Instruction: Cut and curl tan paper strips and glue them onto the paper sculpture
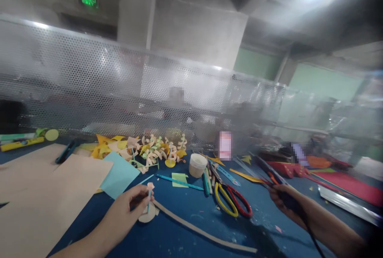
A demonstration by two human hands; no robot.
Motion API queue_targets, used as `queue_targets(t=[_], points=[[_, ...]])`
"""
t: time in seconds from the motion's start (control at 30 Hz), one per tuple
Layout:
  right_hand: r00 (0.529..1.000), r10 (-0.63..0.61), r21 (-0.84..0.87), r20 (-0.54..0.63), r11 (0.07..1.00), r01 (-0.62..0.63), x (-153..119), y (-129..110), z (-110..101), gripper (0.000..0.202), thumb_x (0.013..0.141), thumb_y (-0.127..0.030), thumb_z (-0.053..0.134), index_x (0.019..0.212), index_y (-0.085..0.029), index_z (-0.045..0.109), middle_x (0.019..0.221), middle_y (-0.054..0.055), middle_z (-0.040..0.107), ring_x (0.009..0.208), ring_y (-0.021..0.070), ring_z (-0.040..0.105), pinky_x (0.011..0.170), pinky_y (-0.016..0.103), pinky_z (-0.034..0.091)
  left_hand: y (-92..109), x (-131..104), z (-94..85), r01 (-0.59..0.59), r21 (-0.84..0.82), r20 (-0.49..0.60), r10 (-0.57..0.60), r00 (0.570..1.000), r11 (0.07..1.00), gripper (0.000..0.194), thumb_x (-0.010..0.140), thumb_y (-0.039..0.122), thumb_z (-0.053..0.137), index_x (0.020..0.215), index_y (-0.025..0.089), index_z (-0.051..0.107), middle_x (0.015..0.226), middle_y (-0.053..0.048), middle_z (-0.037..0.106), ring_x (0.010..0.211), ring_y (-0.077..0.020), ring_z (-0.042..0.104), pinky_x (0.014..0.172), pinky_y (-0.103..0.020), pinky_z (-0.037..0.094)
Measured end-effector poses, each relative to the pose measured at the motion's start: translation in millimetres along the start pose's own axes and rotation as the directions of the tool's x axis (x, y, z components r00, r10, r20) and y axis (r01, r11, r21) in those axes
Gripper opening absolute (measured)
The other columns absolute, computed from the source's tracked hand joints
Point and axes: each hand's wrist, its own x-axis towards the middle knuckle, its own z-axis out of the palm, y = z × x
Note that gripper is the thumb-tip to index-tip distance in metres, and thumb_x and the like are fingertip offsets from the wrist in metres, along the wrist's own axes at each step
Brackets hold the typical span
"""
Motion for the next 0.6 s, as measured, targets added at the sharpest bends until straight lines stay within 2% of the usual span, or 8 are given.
queue_targets(t=[0.1,0.2,0.23,0.3,0.37,0.43,0.5,0.6], points=[[0.998,0.013,0.108,0.067,0.994,-0.020,-18.4,-0.3,43.4,0.010,0.066,-0.005,0.057,0.065,-0.015,0.056,0.048,-0.003,0.052,0.039,0.0054,0.051,0.038,0.010,0.046,-1.7,0.8,0.2,0.017,-0.045,-0.004,-0.017,1.000,0.999,0.024,0.077,0.038,0.050,0.086,0.017,0.058,0.085,-0.006,0.062,0.082,-0.0221,0.058,0.068,-0.027,0.046],[0.983,-0.005,0.119,0.182,0.993,-0.017,-34.7,17.2,81.9,0.013,0.063,-0.007,0.065,0.073,-0.014,0.058,0.059,0.000,0.059,0.051,0.0077,0.056,0.044,0.011,0.048,-1.6,0.8,0.4,0.014,-0.054,-0.006,-0.015,1.000,0.998,0.023,0.077,0.037,0.050,0.084,0.016,0.058,0.084,-0.006,0.062,0.081,-0.0222,0.058,0.069,-0.028,0.046],[0.965,0.006,0.090,0.263,0.995,-0.031,-39.3,25.4,92.7,0.016,0.062,-0.010,0.068,0.075,-0.014,0.059,0.062,0.001,0.060,0.053,0.0082,0.056,0.047,0.012,0.048,-1.6,0.6,0.4,0.004,-0.048,-0.012,-0.005,1.000,0.999,0.023,0.077,0.037,0.050,0.084,0.016,0.058,0.083,-0.006,0.062,0.081,-0.0219,0.059,0.069,-0.028,0.046],[0.926,-0.053,0.052,0.375,0.998,0.036,-47.1,42.6,111.2,0.023,0.059,-0.019,0.074,0.075,-0.014,0.059,0.058,-0.002,0.056,0.049,0.0062,0.051,0.044,0.011,0.043,-2.2,0.2,0.6,-0.019,-0.039,-0.029,0.018,0.999,0.999,0.022,0.077,0.035,0.050,0.083,0.016,0.058,0.083,-0.006,0.062,0.080,-0.0212,0.059,0.071,-0.028,0.045],[0.894,-0.116,-0.003,0.432,0.992,0.130,-53.7,59.0,125.7,0.032,0.056,-0.030,0.077,0.078,-0.013,0.061,0.053,-0.004,0.053,0.043,0.0042,0.043,0.039,0.012,0.036,-3.8,0.3,0.9,-0.021,-0.051,-0.035,0.019,0.999,0.998,0.022,0.078,0.034,0.050,0.084,0.015,0.059,0.083,-0.006,0.062,0.078,-0.0205,0.058,0.070,-0.028,0.045],[0.884,-0.103,-0.094,0.456,0.982,0.163,-60.4,73.2,136.1,0.043,0.055,-0.041,0.075,0.085,-0.013,0.062,0.054,-0.005,0.053,0.042,0.0041,0.040,0.039,0.014,0.032,-5.8,0.9,1.2,-0.017,-0.073,-0.033,0.015,0.999,0.997,0.022,0.078,0.034,0.050,0.083,0.015,0.059,0.082,-0.006,0.062,0.077,-0.0199,0.058,0.068,-0.027,0.046],[0.875,-0.080,-0.192,0.477,0.962,0.193,-67.8,84.5,142.2,0.047,0.056,-0.049,0.072,0.084,-0.013,0.063,0.056,-0.003,0.053,0.045,0.0061,0.042,0.043,0.017,0.034,-7.3,1.7,1.4,-0.020,-0.089,-0.031,0.017,0.999,0.996,0.022,0.078,0.035,0.050,0.082,0.015,0.060,0.082,-0.006,0.062,0.077,-0.0199,0.058,0.068,-0.027,0.046],[0.863,-0.079,-0.303,0.499,0.917,0.259,-78.3,95.7,145.2,0.048,0.057,-0.059,0.065,0.072,-0.014,0.061,0.053,-0.003,0.051,0.049,0.0096,0.044,0.049,0.021,0.037,-7.1,2.7,0.9,-0.017,-0.090,-0.028,0.014,1.000,0.996,0.023,0.076,0.034,0.052,0.083,0.015,0.062,0.083,-0.007,0.063,0.080,-0.0213,0.059,0.070,-0.028,0.046]])
